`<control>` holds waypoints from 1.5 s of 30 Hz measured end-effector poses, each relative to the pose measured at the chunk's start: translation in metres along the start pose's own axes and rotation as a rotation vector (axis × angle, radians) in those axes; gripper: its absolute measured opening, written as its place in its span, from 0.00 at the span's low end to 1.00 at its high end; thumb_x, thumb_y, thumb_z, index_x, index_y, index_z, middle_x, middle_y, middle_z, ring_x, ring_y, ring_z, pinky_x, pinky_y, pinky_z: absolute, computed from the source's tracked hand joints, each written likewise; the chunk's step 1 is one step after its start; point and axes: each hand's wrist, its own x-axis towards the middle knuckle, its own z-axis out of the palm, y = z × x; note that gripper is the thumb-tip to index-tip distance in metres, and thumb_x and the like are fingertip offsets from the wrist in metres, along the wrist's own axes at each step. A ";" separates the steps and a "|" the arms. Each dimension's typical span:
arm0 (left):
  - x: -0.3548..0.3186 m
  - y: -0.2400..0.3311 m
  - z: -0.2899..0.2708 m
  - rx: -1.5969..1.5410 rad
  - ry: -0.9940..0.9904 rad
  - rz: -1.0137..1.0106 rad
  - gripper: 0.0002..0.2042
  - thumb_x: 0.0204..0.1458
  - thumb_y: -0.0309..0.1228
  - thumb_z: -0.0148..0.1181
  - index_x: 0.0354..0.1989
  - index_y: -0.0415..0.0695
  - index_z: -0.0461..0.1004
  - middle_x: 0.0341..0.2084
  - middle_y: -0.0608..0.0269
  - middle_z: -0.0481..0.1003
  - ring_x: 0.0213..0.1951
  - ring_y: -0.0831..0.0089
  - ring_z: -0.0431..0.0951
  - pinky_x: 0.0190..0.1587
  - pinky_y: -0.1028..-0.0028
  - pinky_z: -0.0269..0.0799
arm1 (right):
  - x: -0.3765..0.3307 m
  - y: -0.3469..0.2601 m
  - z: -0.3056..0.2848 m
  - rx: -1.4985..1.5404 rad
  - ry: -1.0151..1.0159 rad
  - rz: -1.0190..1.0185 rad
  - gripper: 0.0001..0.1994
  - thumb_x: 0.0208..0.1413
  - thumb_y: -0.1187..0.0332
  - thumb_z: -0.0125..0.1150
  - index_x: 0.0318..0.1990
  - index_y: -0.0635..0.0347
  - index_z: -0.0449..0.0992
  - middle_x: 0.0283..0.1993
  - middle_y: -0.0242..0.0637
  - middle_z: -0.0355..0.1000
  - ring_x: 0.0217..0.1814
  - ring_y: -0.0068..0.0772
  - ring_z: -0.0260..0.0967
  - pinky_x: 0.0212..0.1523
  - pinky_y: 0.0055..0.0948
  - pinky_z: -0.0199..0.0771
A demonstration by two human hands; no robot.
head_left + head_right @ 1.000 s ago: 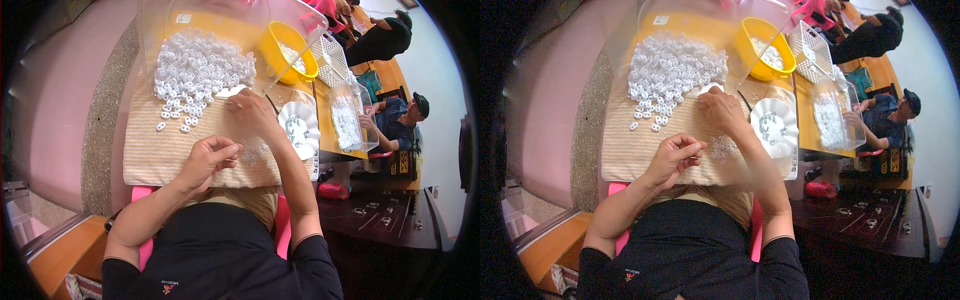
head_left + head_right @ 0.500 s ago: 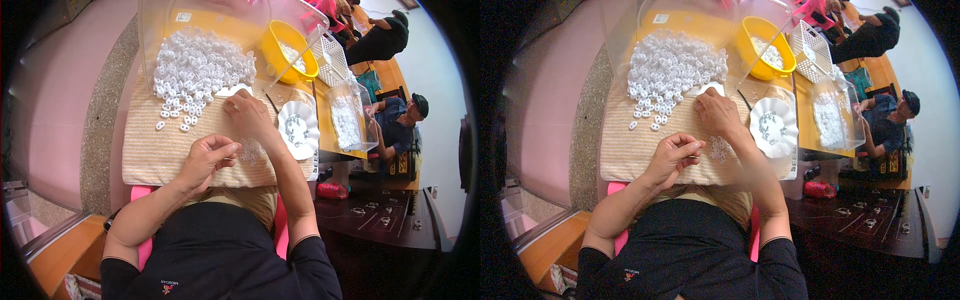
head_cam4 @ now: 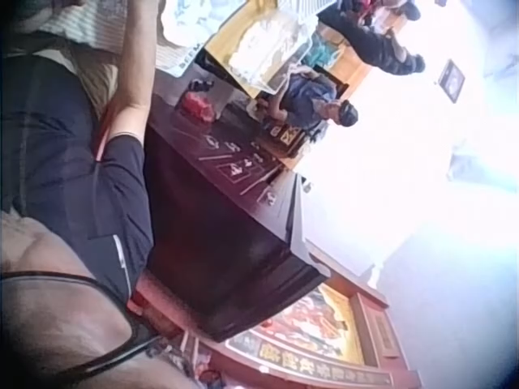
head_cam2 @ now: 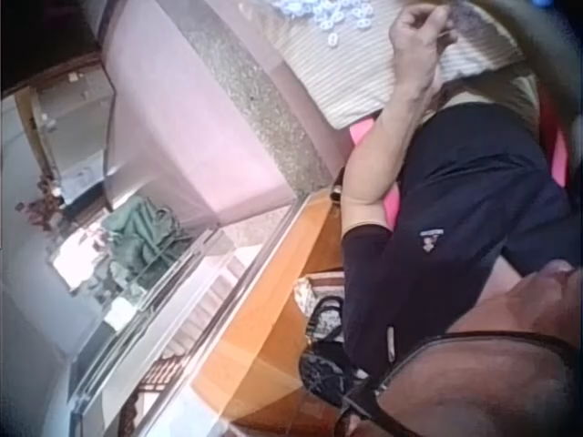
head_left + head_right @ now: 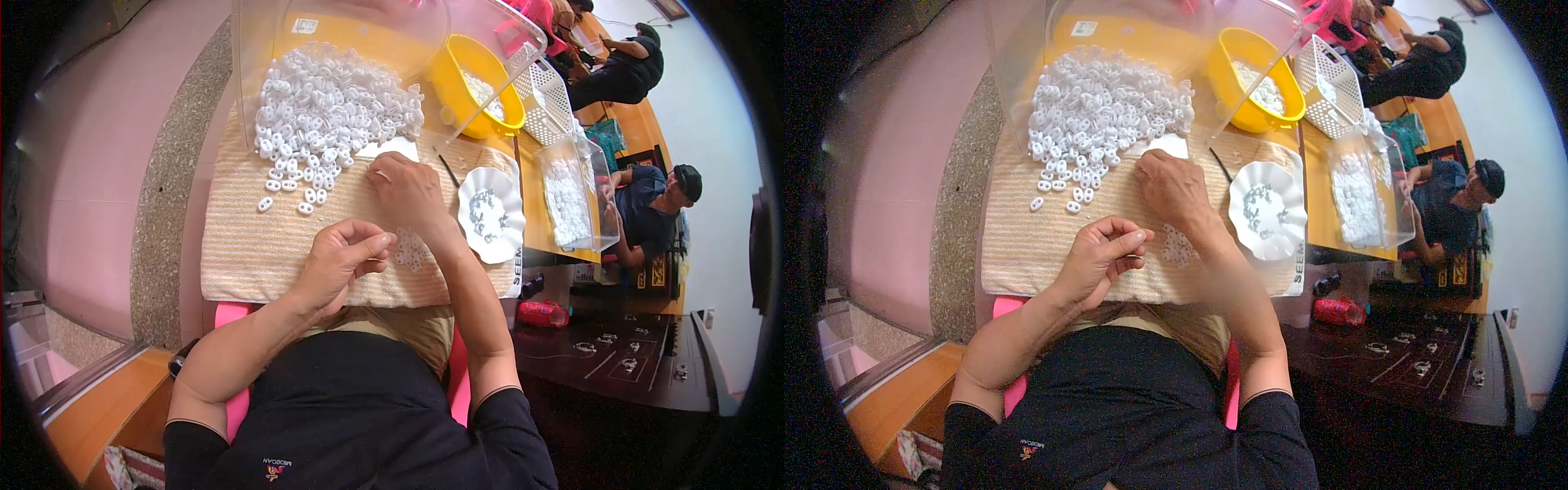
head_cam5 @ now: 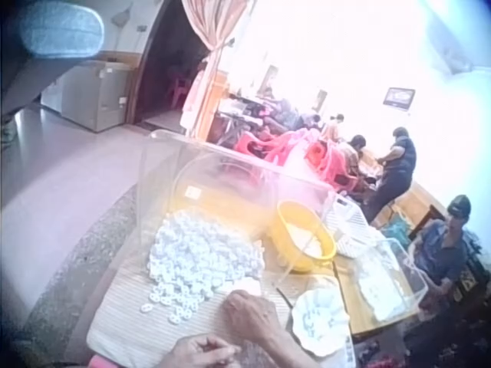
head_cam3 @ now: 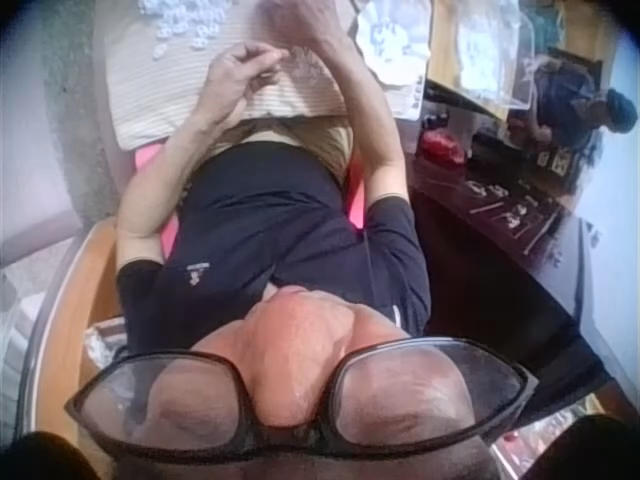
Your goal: Sorting and inspecting small white plastic components at a workbench.
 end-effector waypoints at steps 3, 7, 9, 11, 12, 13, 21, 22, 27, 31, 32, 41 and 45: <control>0.000 0.000 -0.001 -0.001 0.009 0.004 0.04 0.54 0.25 0.61 0.37 0.42 0.73 0.36 0.60 0.78 0.32 0.80 0.77 0.36 0.77 0.78 | 0.001 -0.001 0.001 -0.012 -0.014 0.013 0.05 0.52 0.67 0.58 0.33 0.56 0.77 0.38 0.33 0.76 0.36 0.42 0.75 0.37 0.37 0.73; 0.000 0.000 -0.001 0.001 0.008 0.008 0.04 0.54 0.26 0.61 0.37 0.42 0.73 0.36 0.60 0.78 0.32 0.80 0.77 0.36 0.77 0.78 | 0.001 0.000 0.000 -0.008 -0.009 -0.018 0.04 0.52 0.68 0.57 0.32 0.56 0.77 0.35 0.34 0.76 0.36 0.42 0.74 0.36 0.37 0.73; -0.001 0.000 0.000 0.004 0.016 0.011 0.04 0.54 0.26 0.61 0.37 0.42 0.74 0.36 0.60 0.78 0.32 0.80 0.77 0.36 0.77 0.78 | 0.001 0.000 0.000 -0.014 -0.026 -0.025 0.04 0.52 0.68 0.57 0.32 0.56 0.77 0.34 0.34 0.76 0.36 0.42 0.74 0.36 0.37 0.72; 0.000 -0.001 -0.001 -0.002 0.010 0.006 0.04 0.54 0.26 0.61 0.36 0.42 0.74 0.36 0.60 0.78 0.32 0.81 0.77 0.36 0.78 0.78 | 0.001 0.002 -0.001 -0.001 -0.006 -0.043 0.04 0.51 0.69 0.58 0.31 0.57 0.76 0.34 0.35 0.76 0.35 0.43 0.74 0.36 0.37 0.72; 0.001 -0.002 -0.001 -0.006 0.009 0.003 0.04 0.54 0.26 0.61 0.36 0.42 0.74 0.36 0.60 0.78 0.32 0.81 0.77 0.36 0.78 0.78 | 0.002 0.002 -0.002 -0.005 -0.008 -0.040 0.04 0.51 0.69 0.58 0.31 0.57 0.76 0.34 0.35 0.76 0.35 0.43 0.74 0.36 0.37 0.72; 0.001 -0.002 -0.001 -0.005 0.010 0.005 0.04 0.54 0.26 0.61 0.36 0.42 0.74 0.36 0.60 0.78 0.32 0.81 0.77 0.36 0.78 0.78 | 0.003 0.002 -0.003 0.003 -0.026 -0.046 0.04 0.51 0.69 0.58 0.31 0.57 0.77 0.34 0.35 0.76 0.36 0.43 0.74 0.37 0.37 0.72; 0.001 -0.002 -0.002 0.008 0.025 0.012 0.04 0.54 0.26 0.60 0.36 0.42 0.73 0.35 0.62 0.78 0.31 0.81 0.77 0.36 0.79 0.78 | 0.004 0.002 -0.006 0.021 -0.081 -0.012 0.06 0.51 0.67 0.59 0.33 0.58 0.78 0.34 0.39 0.75 0.37 0.45 0.74 0.39 0.38 0.72; 0.001 -0.002 -0.002 0.007 0.023 0.011 0.04 0.54 0.26 0.60 0.36 0.42 0.73 0.35 0.62 0.78 0.31 0.81 0.77 0.36 0.79 0.78 | 0.003 0.003 -0.006 0.021 -0.069 -0.007 0.06 0.51 0.68 0.60 0.34 0.59 0.79 0.35 0.40 0.75 0.37 0.45 0.74 0.39 0.37 0.73; 0.002 -0.001 -0.001 0.023 0.159 0.055 0.08 0.55 0.28 0.60 0.42 0.40 0.74 0.34 0.66 0.77 0.33 0.81 0.75 0.37 0.79 0.73 | -0.011 -0.005 -0.015 0.209 -0.068 0.073 0.07 0.50 0.72 0.61 0.36 0.61 0.79 0.36 0.42 0.76 0.36 0.42 0.75 0.38 0.32 0.74; -0.002 0.003 0.007 -0.041 0.113 0.085 0.09 0.58 0.29 0.57 0.45 0.40 0.73 0.34 0.67 0.77 0.34 0.81 0.75 0.38 0.79 0.73 | -0.034 -0.030 -0.030 0.454 -0.045 0.089 0.06 0.49 0.74 0.62 0.36 0.63 0.79 0.35 0.41 0.76 0.35 0.41 0.75 0.36 0.29 0.75; -0.001 0.001 0.003 -0.050 0.106 0.068 0.09 0.58 0.30 0.56 0.46 0.41 0.73 0.36 0.66 0.77 0.35 0.80 0.75 0.38 0.78 0.74 | -0.038 -0.033 -0.031 0.412 0.013 0.030 0.05 0.49 0.74 0.63 0.34 0.63 0.79 0.35 0.41 0.76 0.34 0.41 0.75 0.36 0.30 0.75; 0.005 -0.005 -0.003 -0.020 0.109 0.126 0.10 0.60 0.32 0.53 0.47 0.42 0.73 0.40 0.65 0.77 0.40 0.77 0.75 0.42 0.75 0.72 | -0.051 -0.039 -0.030 0.266 0.197 -0.170 0.03 0.45 0.77 0.62 0.30 0.60 0.75 0.31 0.40 0.73 0.32 0.41 0.73 0.31 0.35 0.75; 0.004 -0.003 -0.002 -0.003 0.071 0.101 0.10 0.61 0.33 0.53 0.46 0.42 0.74 0.37 0.66 0.77 0.39 0.78 0.76 0.42 0.76 0.72 | -0.055 -0.033 -0.030 0.479 0.148 -0.110 0.07 0.46 0.76 0.63 0.34 0.58 0.78 0.32 0.39 0.73 0.31 0.43 0.73 0.30 0.35 0.74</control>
